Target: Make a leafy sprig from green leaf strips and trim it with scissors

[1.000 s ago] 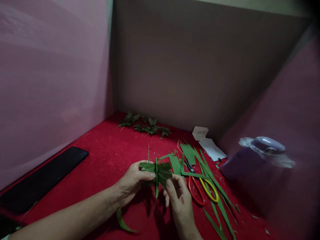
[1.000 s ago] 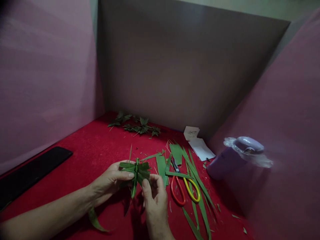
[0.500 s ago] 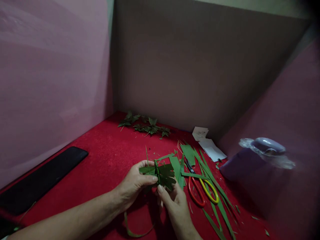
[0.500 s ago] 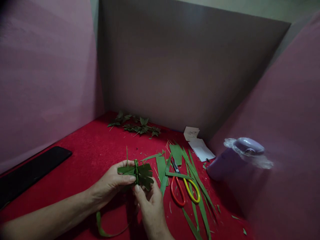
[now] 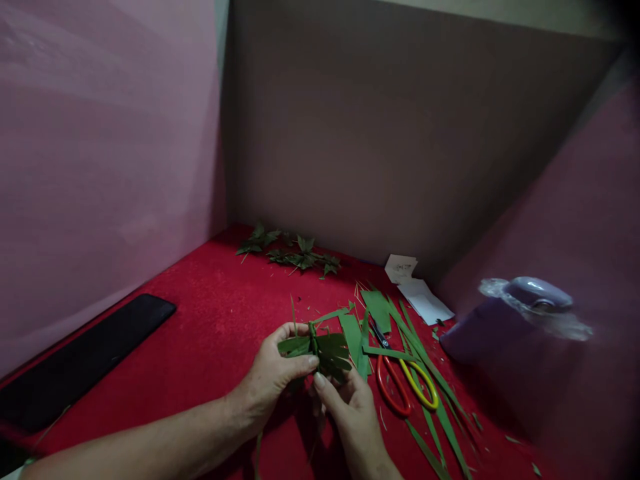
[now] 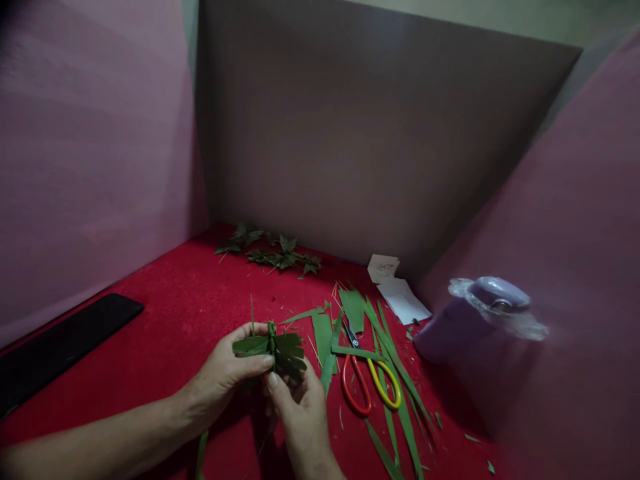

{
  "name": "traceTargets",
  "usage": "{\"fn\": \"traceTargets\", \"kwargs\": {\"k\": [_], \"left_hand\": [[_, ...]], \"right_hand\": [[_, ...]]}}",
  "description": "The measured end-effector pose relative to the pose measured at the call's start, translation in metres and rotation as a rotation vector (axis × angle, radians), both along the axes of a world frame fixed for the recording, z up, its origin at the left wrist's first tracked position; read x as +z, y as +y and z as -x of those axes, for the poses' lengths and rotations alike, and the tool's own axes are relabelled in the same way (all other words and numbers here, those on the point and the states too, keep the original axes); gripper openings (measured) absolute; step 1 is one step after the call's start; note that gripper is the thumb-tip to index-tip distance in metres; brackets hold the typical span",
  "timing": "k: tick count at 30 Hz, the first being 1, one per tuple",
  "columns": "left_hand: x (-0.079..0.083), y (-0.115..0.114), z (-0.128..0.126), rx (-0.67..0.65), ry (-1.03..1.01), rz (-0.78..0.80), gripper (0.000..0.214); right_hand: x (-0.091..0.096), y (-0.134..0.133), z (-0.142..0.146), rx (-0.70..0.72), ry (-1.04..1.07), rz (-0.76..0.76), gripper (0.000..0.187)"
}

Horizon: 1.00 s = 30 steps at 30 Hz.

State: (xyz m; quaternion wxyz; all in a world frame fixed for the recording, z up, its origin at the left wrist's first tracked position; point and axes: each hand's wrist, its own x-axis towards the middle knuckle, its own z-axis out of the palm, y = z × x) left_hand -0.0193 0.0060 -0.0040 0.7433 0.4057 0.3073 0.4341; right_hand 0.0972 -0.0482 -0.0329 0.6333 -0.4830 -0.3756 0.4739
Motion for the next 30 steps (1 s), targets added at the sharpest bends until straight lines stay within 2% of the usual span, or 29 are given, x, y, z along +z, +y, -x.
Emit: {"fn": "traceTargets", "kwargs": {"k": [6, 15, 22, 30], "left_hand": [[0.001, -0.003, 0.0, 0.045, 0.026, 0.003, 0.037], [0.0, -0.002, 0.0, 0.033, 0.028, -0.013, 0.043], [0.004, -0.004, -0.002, 0.067, 0.031, -0.011, 0.038], [0.003, -0.004, -0.001, 0.064, 0.036, -0.006, 0.037]], "right_hand": [[0.0, -0.001, 0.0, 0.029, 0.014, 0.03, 0.027], [-0.001, 0.001, -0.001, 0.067, 0.023, -0.025, 0.023], [-0.011, 0.002, 0.0, 0.039, 0.002, -0.042, 0.023], [-0.01, 0.001, 0.0, 0.032, 0.003, -0.048, 0.026]]}}
